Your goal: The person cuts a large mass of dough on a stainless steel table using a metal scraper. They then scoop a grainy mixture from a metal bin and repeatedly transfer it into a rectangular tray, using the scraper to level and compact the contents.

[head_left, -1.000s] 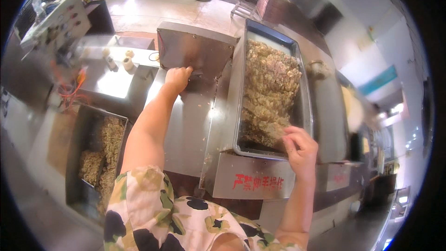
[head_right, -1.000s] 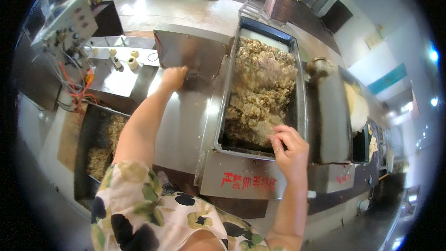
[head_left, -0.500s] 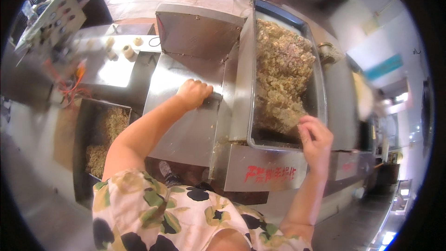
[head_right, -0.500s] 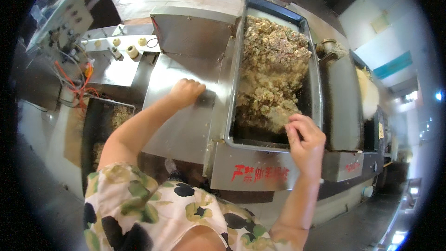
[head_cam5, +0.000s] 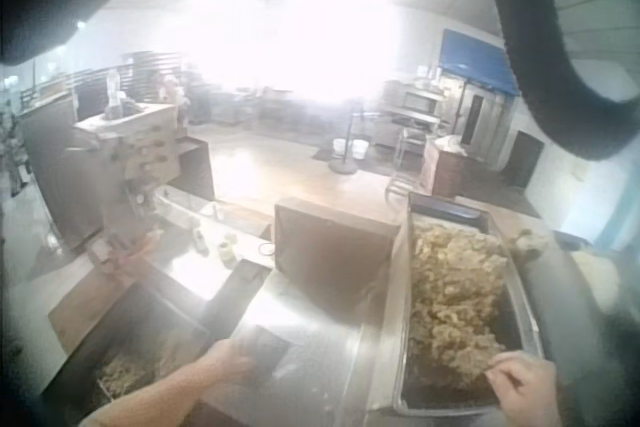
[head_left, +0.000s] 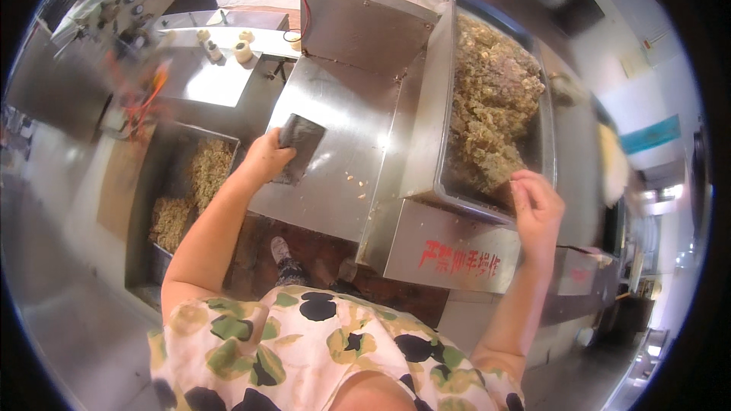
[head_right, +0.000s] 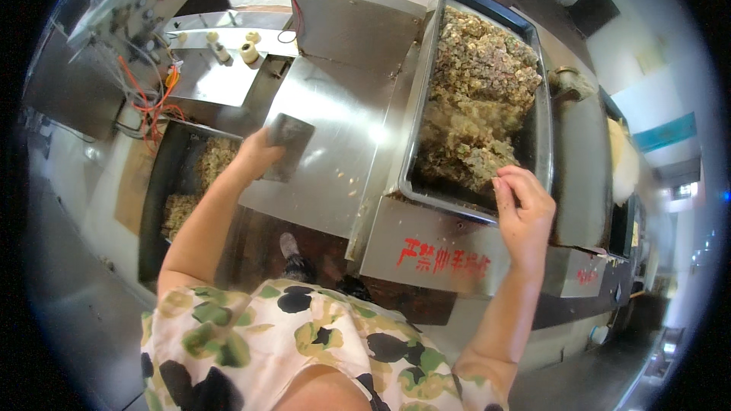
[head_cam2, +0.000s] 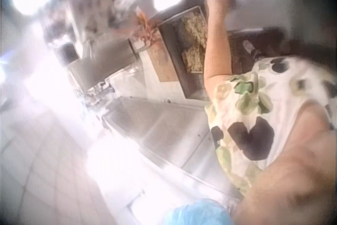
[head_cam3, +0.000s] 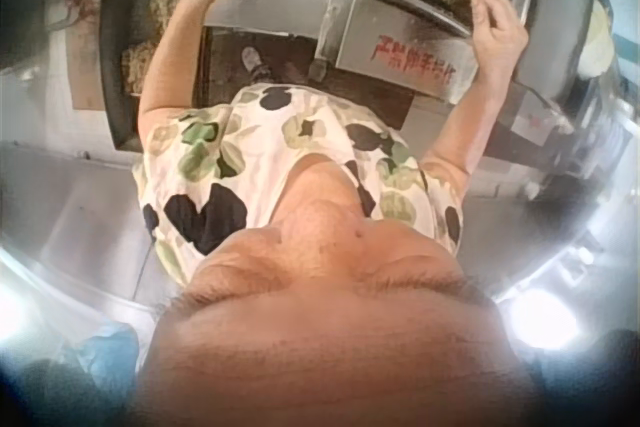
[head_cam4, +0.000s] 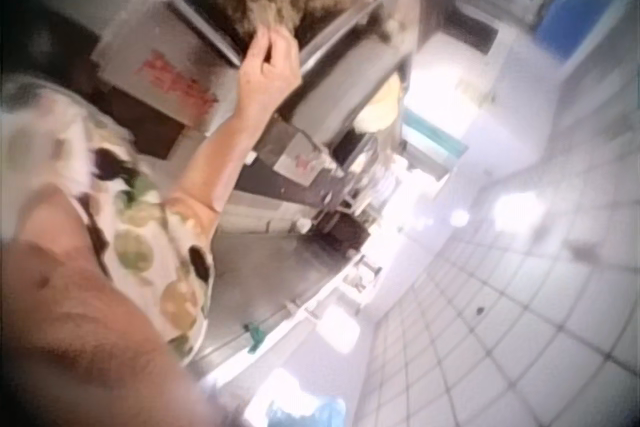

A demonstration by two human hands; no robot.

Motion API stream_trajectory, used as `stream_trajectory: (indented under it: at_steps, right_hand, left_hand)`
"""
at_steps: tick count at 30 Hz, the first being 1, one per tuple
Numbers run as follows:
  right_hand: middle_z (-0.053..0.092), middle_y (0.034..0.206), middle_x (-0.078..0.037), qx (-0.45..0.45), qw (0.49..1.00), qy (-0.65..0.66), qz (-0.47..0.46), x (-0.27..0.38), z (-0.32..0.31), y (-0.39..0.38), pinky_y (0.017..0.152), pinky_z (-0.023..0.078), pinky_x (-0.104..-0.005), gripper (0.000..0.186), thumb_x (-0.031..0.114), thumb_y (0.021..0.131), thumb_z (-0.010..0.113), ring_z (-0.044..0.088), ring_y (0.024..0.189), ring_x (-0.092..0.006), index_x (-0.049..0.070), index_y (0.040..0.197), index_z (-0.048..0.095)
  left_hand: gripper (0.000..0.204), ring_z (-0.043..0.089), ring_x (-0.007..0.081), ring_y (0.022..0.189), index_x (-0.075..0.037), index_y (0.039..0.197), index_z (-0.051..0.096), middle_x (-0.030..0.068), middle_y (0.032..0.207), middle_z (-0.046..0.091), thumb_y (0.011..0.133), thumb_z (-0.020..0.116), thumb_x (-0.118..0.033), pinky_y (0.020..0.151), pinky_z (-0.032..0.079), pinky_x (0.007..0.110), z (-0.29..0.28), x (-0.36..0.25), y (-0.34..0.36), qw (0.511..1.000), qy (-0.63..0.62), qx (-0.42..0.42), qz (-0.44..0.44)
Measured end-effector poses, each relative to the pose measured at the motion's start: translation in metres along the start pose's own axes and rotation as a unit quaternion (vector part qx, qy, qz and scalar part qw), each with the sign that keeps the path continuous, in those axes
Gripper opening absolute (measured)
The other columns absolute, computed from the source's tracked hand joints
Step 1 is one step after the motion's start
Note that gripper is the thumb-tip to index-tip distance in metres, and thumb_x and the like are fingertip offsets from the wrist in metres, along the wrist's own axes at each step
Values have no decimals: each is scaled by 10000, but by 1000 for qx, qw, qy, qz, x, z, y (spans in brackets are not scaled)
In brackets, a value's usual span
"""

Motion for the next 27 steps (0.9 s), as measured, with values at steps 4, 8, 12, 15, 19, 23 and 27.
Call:
stream_trajectory:
  at_steps: [4,8,12,15,19,23,27]
  right_hand:
    - [658,859,-128,4,1000,-12,-11,2,-3,0,669,480,-273,67,-3,822,650,615,722,-203,-44,822,597]
    - [659,852,-125,-5,1000,-11,-23,1,-5,-1,668,482,-275,67,3,824,653,618,720,-210,-39,821,601]
    - [660,843,-118,-8,999,-1,-31,-3,-1,-5,662,484,-277,60,5,826,655,621,715,-206,-34,823,609]
    - [661,841,-116,-14,999,2,-35,0,-2,-5,655,482,-274,56,6,824,657,621,709,-205,-32,826,615]
    - [662,842,-117,-16,1000,12,-22,-1,-10,-8,651,482,-271,60,12,819,666,621,703,-205,-25,829,620]
    - [661,842,-112,-13,1000,16,-23,-5,-12,-12,647,483,-269,69,29,813,674,619,696,-213,-14,828,623]
    - [664,851,-101,-9,1000,5,-9,-3,-17,-15,643,487,-273,73,67,824,670,628,703,-224,4,827,634]
  left_hand:
    - [446,625,245,890,46,1173,551,144,990,652,766,658,-104,764,494,343,12,61,-3,988,-106,14,-112]
    - [424,625,244,854,59,1081,543,163,951,642,754,701,-160,713,500,380,67,35,-11,990,-102,9,-97]
    - [433,636,282,863,53,1040,561,183,931,637,738,735,-202,735,508,395,102,-26,-20,991,-42,62,-112]
    - [398,637,288,852,50,1028,564,189,921,635,745,731,-175,729,510,393,121,-34,-18,990,-66,74,-100]
    - [333,638,266,825,38,1023,570,172,904,635,769,712,-124,702,515,385,128,-37,-20,978,-159,93,-95]
    - [302,640,220,785,21,1052,570,130,901,637,800,687,-96,657,526,367,122,-37,-32,948,-275,110,-116]
    - [300,644,193,768,10,1082,562,104,902,639,815,666,-76,655,545,360,86,-55,-45,914,-377,80,-131]
Point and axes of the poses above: each hand's wrist, its own y-axis towards the middle knuckle, its own z-axis out of the palm, x = y × z, the point moved 1 cm from there along y, towards the middle knuckle
